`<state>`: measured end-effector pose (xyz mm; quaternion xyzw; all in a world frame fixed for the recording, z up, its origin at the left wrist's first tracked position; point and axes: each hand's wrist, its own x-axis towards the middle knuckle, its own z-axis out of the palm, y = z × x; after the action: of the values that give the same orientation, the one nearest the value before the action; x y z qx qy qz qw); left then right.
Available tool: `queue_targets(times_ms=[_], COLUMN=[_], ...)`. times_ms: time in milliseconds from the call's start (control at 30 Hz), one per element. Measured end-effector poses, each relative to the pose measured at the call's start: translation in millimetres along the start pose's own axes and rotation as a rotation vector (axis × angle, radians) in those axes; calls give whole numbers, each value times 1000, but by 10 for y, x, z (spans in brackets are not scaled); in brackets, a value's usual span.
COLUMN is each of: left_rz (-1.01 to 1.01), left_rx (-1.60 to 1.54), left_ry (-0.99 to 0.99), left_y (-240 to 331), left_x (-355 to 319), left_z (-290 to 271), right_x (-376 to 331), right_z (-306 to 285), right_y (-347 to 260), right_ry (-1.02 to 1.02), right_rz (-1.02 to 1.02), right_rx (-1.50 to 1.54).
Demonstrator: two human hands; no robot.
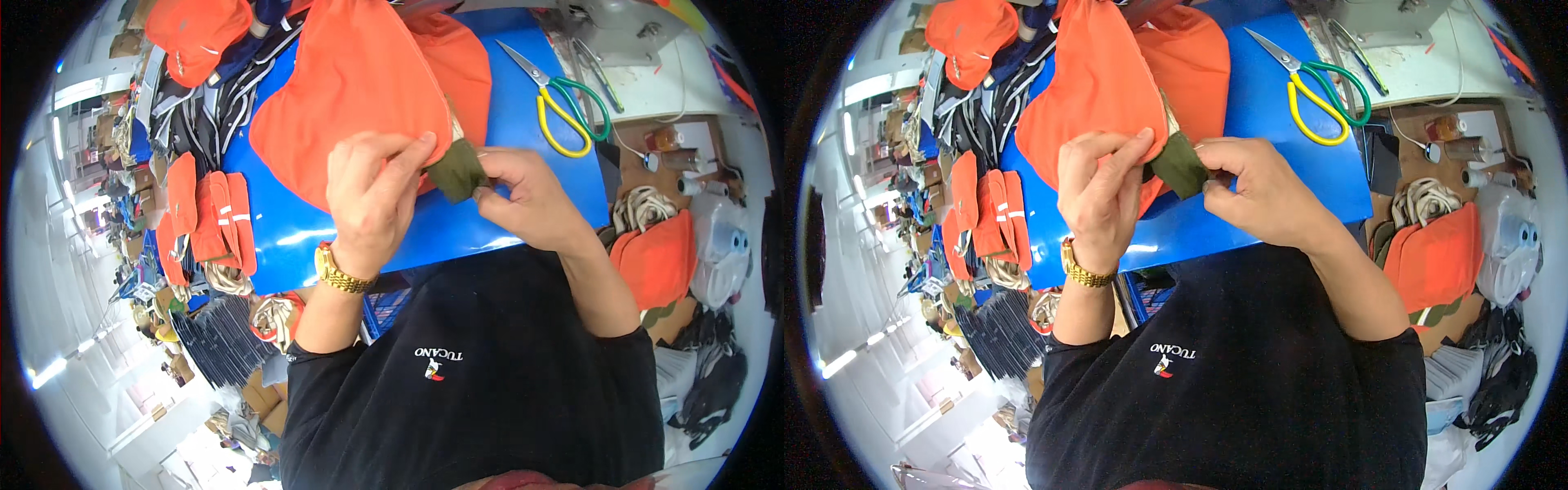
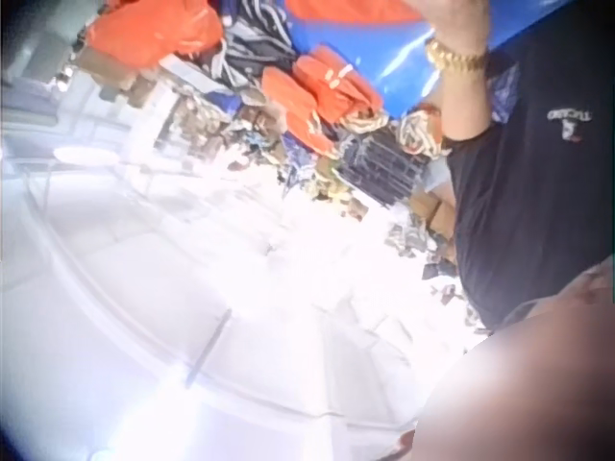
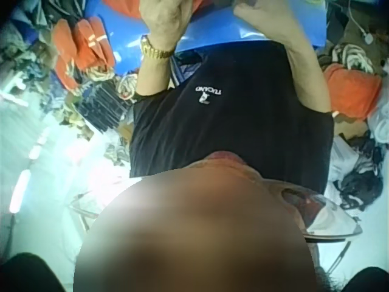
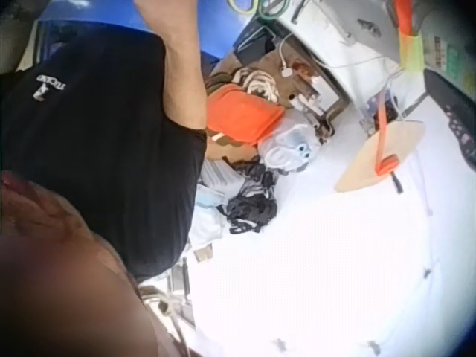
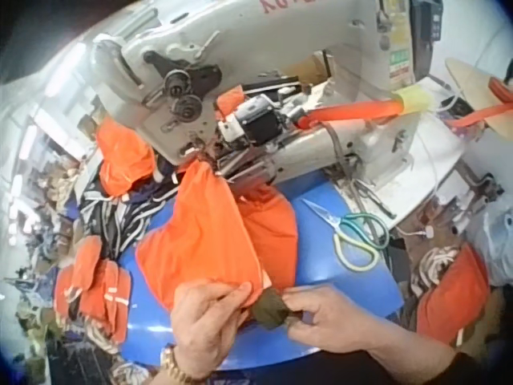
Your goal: Inspecting and trimming excess material and threads from a multi-colored fabric bag at a workshop bench.
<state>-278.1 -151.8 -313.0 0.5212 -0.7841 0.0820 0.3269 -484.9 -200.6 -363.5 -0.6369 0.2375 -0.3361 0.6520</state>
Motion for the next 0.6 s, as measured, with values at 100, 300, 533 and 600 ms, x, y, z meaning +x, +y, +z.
queue_targets(times_ms=[100,300,533,600], left_rz=[12,29,15,-8], left_rx=[2,-3,-137,-116], left_ry=[11,-16,-70,-80], left_y=[-12,-18,-103,-73], left_x=[-2,74,140,153], left_z=[40,64,-65,-179], right_x=[-60,50,186,149], right_z=[-35,-24,-24,-38], right_y=[-17,-121,-138,-123], right_ry=[-48,34,27,41], right_rz=[83,121,71,49], right_rx=[69,191,-18,-43])
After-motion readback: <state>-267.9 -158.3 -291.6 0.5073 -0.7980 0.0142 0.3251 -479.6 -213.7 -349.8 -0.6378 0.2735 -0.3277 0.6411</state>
